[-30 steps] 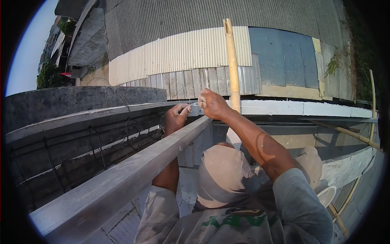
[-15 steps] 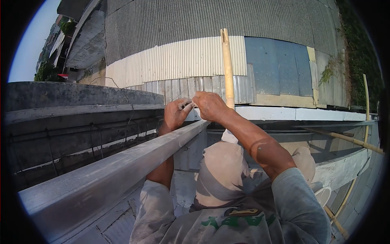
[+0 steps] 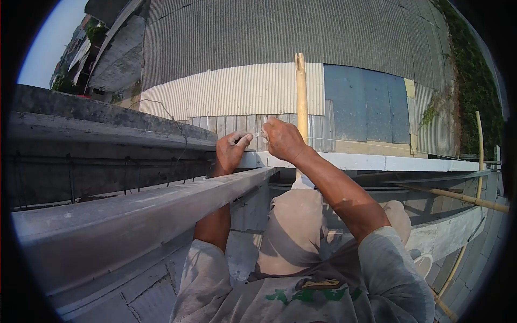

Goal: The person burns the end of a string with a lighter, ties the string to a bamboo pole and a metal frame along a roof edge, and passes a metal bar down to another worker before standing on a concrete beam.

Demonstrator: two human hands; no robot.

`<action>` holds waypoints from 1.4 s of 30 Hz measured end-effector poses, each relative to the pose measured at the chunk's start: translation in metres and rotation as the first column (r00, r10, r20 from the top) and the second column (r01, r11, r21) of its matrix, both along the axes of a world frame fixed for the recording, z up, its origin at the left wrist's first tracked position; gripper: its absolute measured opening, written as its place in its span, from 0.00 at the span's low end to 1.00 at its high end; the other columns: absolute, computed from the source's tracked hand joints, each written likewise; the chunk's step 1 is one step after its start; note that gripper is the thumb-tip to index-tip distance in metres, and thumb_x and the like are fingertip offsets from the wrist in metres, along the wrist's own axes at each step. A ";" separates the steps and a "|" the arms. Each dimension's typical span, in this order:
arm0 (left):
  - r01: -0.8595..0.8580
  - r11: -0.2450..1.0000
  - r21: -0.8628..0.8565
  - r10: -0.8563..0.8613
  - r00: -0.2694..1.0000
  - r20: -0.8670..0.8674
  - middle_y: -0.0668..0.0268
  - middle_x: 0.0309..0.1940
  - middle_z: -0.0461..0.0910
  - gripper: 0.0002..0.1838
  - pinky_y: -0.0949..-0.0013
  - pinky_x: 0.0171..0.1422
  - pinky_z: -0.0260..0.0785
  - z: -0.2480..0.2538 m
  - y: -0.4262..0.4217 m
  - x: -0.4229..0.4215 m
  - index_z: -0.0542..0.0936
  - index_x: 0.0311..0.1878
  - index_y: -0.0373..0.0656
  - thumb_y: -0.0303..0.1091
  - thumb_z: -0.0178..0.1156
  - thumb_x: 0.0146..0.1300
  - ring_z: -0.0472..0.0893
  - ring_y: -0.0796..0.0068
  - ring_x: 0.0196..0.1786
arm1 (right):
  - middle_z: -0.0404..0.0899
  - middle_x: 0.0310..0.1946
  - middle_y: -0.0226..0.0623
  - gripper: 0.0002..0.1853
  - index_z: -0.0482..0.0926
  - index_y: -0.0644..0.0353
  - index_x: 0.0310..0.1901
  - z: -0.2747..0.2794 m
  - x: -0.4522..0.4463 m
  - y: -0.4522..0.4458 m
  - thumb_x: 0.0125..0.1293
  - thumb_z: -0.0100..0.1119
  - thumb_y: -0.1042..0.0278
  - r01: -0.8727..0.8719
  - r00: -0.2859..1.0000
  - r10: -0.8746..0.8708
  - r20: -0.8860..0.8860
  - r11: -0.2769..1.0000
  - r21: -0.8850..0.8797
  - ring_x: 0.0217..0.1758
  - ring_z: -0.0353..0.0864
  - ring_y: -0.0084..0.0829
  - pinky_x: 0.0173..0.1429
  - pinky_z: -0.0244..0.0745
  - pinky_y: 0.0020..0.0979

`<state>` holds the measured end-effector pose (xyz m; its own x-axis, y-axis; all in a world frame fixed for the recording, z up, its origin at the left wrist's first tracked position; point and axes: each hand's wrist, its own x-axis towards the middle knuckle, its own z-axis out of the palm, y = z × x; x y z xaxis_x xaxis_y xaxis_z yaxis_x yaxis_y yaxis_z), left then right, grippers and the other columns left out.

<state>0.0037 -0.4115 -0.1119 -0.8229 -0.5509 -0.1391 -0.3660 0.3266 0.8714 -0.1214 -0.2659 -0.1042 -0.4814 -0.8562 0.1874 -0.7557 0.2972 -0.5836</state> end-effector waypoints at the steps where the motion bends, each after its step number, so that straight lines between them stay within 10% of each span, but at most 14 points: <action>1: -0.040 0.999 -0.006 0.039 0.999 -0.014 0.62 0.26 0.81 0.13 0.71 0.38 0.69 0.000 0.000 0.001 0.83 0.39 0.36 0.38 0.63 0.60 0.78 0.78 0.32 | 0.74 0.32 0.45 0.06 0.75 0.64 0.31 0.000 0.000 0.002 0.49 0.58 0.76 0.013 1.000 -0.013 -0.002 1.000 0.001 0.36 0.80 0.48 0.40 0.77 0.45; 27: -0.054 0.998 -0.036 0.052 0.996 -0.074 0.70 0.24 0.77 0.14 0.75 0.38 0.66 0.003 -0.005 0.002 0.82 0.36 0.35 0.39 0.62 0.61 0.73 0.82 0.32 | 0.77 0.29 0.48 0.09 0.79 0.65 0.28 0.020 -0.027 -0.015 0.56 0.60 0.67 -0.115 0.989 0.106 0.108 0.990 0.083 0.38 0.79 0.48 0.45 0.73 0.44; 42: 0.050 0.989 -0.139 -0.068 0.990 -0.124 0.67 0.23 0.77 0.14 0.73 0.34 0.66 0.011 0.010 -0.010 0.82 0.36 0.35 0.39 0.62 0.61 0.73 0.81 0.28 | 0.82 0.28 0.49 0.08 0.83 0.62 0.29 0.055 -0.051 -0.029 0.53 0.59 0.67 0.141 0.858 -0.120 0.499 0.990 -0.004 0.35 0.82 0.44 0.43 0.75 0.39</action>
